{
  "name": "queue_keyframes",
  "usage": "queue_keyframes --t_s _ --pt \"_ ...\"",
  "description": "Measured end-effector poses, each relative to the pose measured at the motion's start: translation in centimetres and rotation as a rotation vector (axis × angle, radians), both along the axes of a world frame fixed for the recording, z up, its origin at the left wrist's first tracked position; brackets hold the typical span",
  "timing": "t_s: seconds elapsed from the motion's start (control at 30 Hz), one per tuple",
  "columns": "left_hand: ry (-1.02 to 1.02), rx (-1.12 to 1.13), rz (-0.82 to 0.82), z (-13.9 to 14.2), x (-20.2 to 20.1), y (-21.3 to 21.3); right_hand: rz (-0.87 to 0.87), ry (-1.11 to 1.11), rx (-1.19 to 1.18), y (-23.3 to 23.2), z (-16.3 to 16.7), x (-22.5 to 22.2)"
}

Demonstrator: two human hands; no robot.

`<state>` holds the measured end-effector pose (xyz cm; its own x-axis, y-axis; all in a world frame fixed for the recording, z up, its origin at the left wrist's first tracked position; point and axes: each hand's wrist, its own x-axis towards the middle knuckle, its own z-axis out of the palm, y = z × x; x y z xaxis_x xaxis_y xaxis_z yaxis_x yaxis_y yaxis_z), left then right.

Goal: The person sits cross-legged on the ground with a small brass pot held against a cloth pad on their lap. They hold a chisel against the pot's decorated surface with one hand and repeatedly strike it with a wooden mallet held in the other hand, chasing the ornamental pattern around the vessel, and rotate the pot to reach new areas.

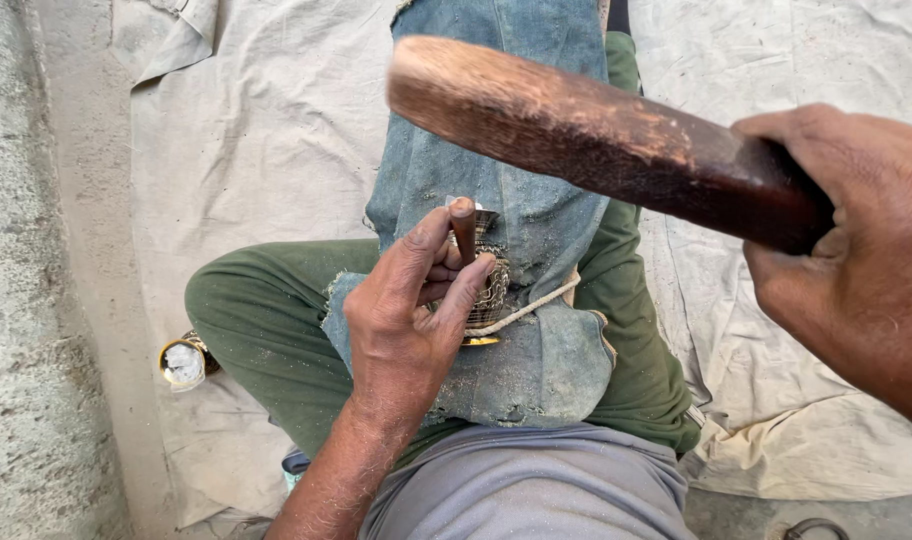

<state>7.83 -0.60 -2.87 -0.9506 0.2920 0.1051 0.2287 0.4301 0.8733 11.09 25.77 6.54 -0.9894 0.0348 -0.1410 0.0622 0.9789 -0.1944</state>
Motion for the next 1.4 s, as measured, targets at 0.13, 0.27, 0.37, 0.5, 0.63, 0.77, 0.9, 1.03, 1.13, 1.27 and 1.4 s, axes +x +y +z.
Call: queue_keyframes --t_s 0.13,0.27,0.37,0.5,0.63,0.77,0.9,1.03,1.13,1.27,1.4 --pt "0.059 -0.026 -0.024 -0.1 0.1 -0.1 0.072 -0.161 0.168 0.4 0.1 -0.7" --pt "0.034 -0.039 -0.009 0.0 -0.1 -0.1 0.028 -0.087 0.017 0.5 0.2 -1.3" --pt "0.030 -0.058 -0.007 0.1 -0.2 -0.1 0.051 -0.175 0.184 0.1 0.6 -1.6" --pt "0.038 -0.032 0.001 0.2 -0.2 0.0 -0.107 -0.055 -0.022 -0.9 0.7 -1.5" --pt "0.039 -0.033 0.022 0.1 -0.2 0.0 0.014 -0.288 0.242 -1.0 0.8 -1.7" --pt "-0.034 -0.019 0.027 -0.2 -0.3 -0.1 0.033 0.082 -0.108 -0.7 0.7 -1.8" --pt "0.046 -0.018 0.030 -0.5 -0.2 0.0 -0.108 0.004 -0.110 -0.8 0.6 -1.9" --pt "0.040 -0.036 0.034 -0.6 -0.2 -0.1 0.117 -0.133 0.255 -0.7 0.7 -2.1" --pt "0.017 -0.032 0.043 -0.7 -0.2 -0.1 0.070 0.160 -0.108 -0.7 1.0 -2.4" --pt "0.062 -0.052 0.046 -0.7 -0.2 -0.1 -0.017 -0.122 0.160 -1.3 1.5 -2.7" --pt "0.059 -0.047 0.052 -0.8 -0.2 -0.1 0.159 0.022 0.120 -1.6 2.1 -2.9"
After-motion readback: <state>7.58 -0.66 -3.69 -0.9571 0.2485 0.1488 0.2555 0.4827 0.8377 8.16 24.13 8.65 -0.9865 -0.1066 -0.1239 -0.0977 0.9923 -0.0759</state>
